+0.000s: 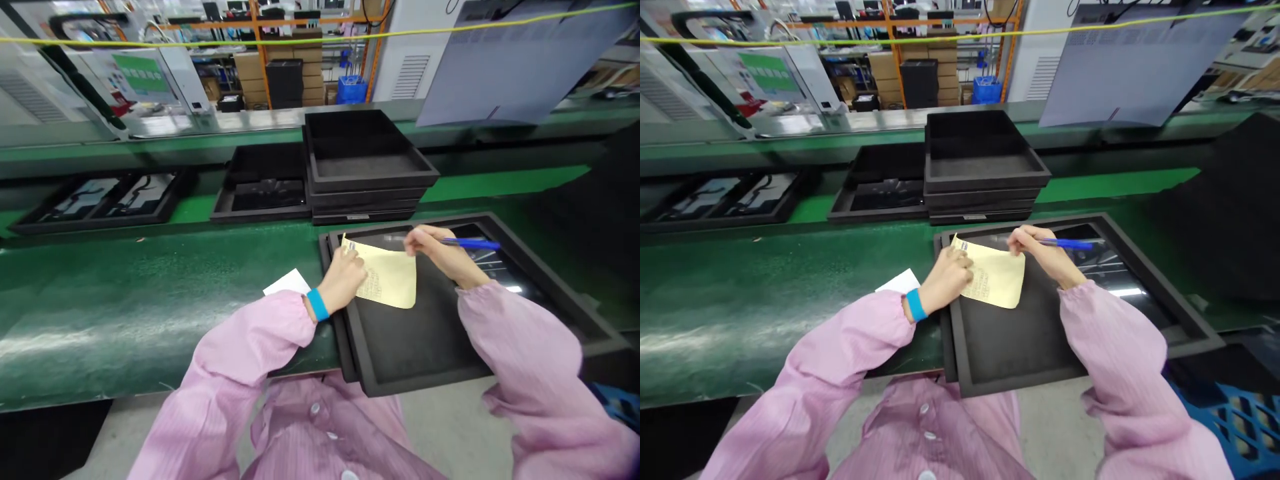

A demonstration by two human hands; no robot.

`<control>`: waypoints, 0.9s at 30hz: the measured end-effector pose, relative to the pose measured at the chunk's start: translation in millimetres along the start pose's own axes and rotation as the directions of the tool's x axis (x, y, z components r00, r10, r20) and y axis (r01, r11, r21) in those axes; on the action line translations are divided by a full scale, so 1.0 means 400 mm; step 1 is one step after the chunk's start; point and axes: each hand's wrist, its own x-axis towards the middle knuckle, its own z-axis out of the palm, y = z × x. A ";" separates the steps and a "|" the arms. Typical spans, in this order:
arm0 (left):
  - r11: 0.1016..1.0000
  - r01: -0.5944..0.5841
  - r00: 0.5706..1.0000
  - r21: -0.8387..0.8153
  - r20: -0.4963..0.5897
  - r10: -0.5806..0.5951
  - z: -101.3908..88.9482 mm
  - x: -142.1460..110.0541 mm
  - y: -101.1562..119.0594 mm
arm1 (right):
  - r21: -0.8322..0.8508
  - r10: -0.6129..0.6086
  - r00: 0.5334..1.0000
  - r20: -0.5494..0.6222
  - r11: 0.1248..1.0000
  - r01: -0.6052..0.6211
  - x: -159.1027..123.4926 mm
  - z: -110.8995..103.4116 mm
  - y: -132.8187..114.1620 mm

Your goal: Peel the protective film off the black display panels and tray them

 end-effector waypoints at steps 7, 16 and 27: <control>0.980 0.159 0.981 -0.123 -0.090 -0.171 0.040 0.025 -0.050 | 0.083 0.112 0.943 0.314 0.986 -0.144 -0.003 0.063 0.066; 0.960 0.030 0.993 -0.279 -0.105 -0.062 0.053 0.039 -0.070 | 0.053 0.077 0.964 0.253 0.994 -0.094 0.025 0.079 0.066; 0.852 0.376 0.902 -0.363 -0.066 -0.426 -0.078 0.033 -0.074 | -0.011 -0.006 0.980 0.198 1.000 0.008 0.007 0.123 0.069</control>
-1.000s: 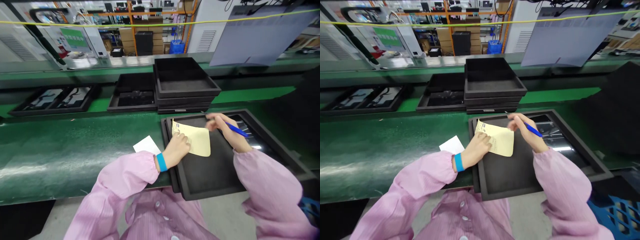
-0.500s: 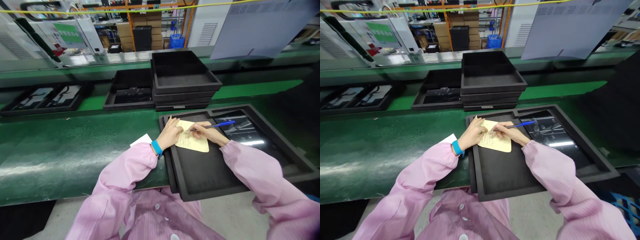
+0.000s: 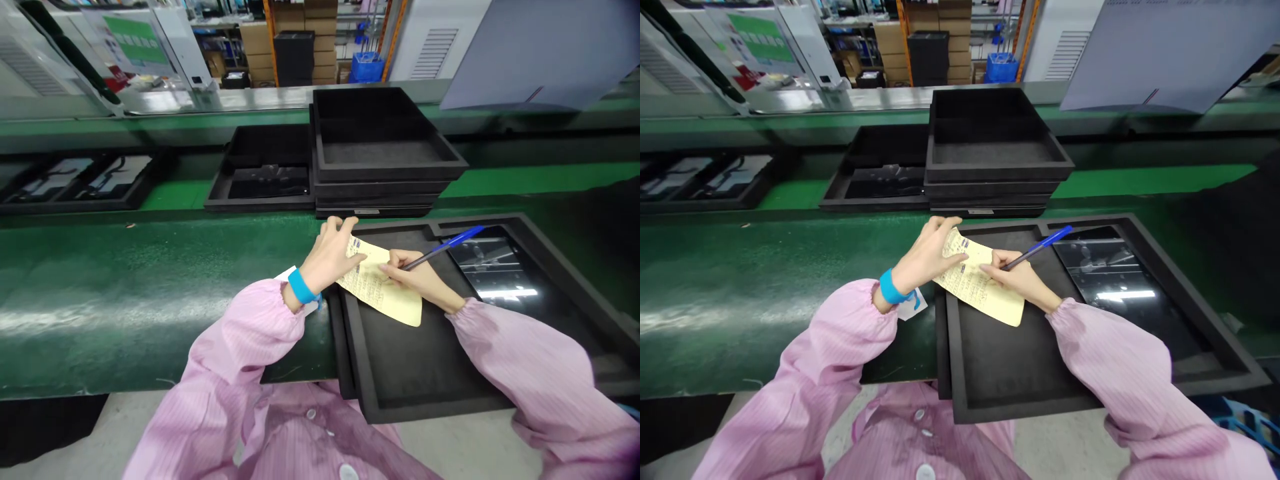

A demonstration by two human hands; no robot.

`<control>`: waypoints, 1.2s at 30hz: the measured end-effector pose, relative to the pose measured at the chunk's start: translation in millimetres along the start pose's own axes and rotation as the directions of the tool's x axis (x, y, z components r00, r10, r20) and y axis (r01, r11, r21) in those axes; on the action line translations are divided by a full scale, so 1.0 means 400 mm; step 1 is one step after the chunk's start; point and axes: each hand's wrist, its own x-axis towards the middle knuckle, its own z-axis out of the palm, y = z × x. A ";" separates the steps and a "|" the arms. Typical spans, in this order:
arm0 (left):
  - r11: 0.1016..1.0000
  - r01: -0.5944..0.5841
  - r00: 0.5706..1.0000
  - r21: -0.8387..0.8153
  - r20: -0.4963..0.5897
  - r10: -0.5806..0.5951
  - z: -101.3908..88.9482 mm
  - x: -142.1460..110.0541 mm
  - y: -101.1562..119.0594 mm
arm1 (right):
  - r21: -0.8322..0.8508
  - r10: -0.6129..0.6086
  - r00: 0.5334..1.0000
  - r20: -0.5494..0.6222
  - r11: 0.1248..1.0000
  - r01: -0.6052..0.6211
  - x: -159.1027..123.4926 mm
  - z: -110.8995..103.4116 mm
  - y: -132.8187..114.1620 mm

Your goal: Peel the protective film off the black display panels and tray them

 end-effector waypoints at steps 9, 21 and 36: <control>0.996 -0.013 0.986 0.094 0.165 -0.003 0.062 -0.003 0.002 | -0.197 -0.134 0.991 0.019 0.971 0.135 -0.007 0.015 0.017; 0.998 -0.037 0.982 0.052 0.189 0.027 0.056 -0.010 0.018 | -0.205 -0.187 0.981 -0.044 0.963 0.174 -0.005 0.009 0.027; 0.835 0.500 0.850 -0.231 0.316 -0.422 -0.347 -0.044 -0.392 | -0.705 -0.566 0.815 0.121 0.529 0.473 0.110 0.137 -0.114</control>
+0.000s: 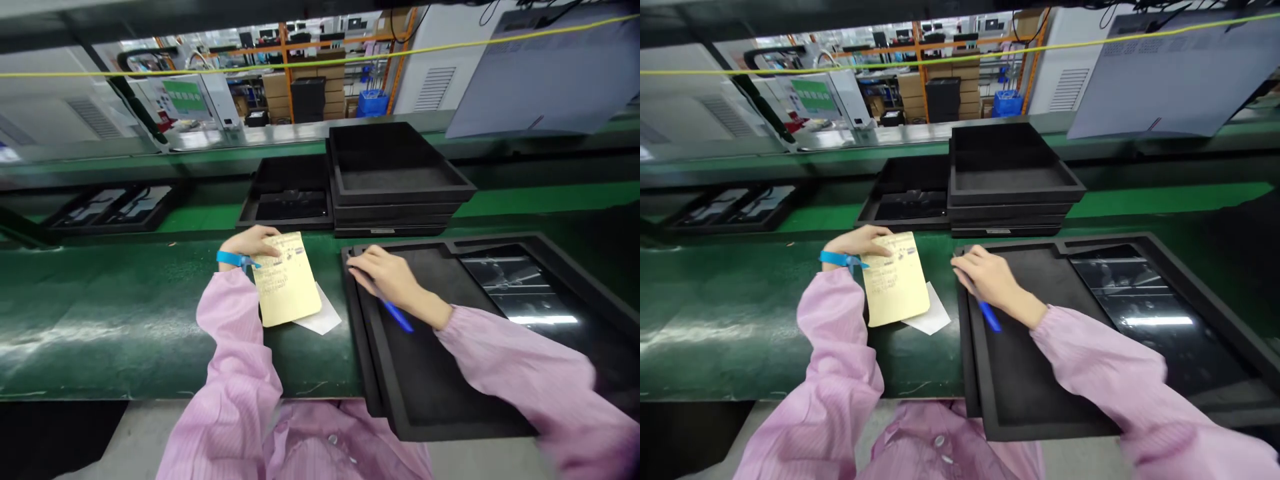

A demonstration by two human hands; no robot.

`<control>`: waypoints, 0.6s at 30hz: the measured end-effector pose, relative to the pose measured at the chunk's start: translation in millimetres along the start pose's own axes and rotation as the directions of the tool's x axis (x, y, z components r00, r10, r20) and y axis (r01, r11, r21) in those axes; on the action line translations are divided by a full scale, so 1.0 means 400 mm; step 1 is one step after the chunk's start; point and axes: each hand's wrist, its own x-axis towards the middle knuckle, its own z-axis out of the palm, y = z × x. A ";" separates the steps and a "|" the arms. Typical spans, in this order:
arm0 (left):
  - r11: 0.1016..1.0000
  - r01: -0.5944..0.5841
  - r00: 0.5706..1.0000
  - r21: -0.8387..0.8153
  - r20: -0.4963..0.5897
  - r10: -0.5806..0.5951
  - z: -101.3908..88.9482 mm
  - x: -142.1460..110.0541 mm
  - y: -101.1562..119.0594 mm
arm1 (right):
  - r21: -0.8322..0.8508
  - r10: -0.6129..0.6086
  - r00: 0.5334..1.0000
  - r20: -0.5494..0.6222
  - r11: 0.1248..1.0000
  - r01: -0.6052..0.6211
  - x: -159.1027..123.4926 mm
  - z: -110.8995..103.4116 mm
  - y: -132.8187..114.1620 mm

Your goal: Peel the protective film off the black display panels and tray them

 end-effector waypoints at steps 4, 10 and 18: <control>0.999 0.008 0.993 0.051 0.116 -0.014 0.069 0.102 -0.028 | -0.209 0.031 0.987 0.156 0.978 0.002 0.108 0.070 -0.052; 0.992 -0.058 0.994 0.109 -0.082 0.067 0.094 0.150 -0.039 | -0.479 0.412 0.906 0.098 0.817 -0.320 0.019 -0.101 0.085; 0.941 -0.311 0.849 0.136 -0.405 0.339 0.085 0.027 0.101 | -0.529 0.676 0.707 0.209 0.686 -0.500 -0.275 -0.276 0.350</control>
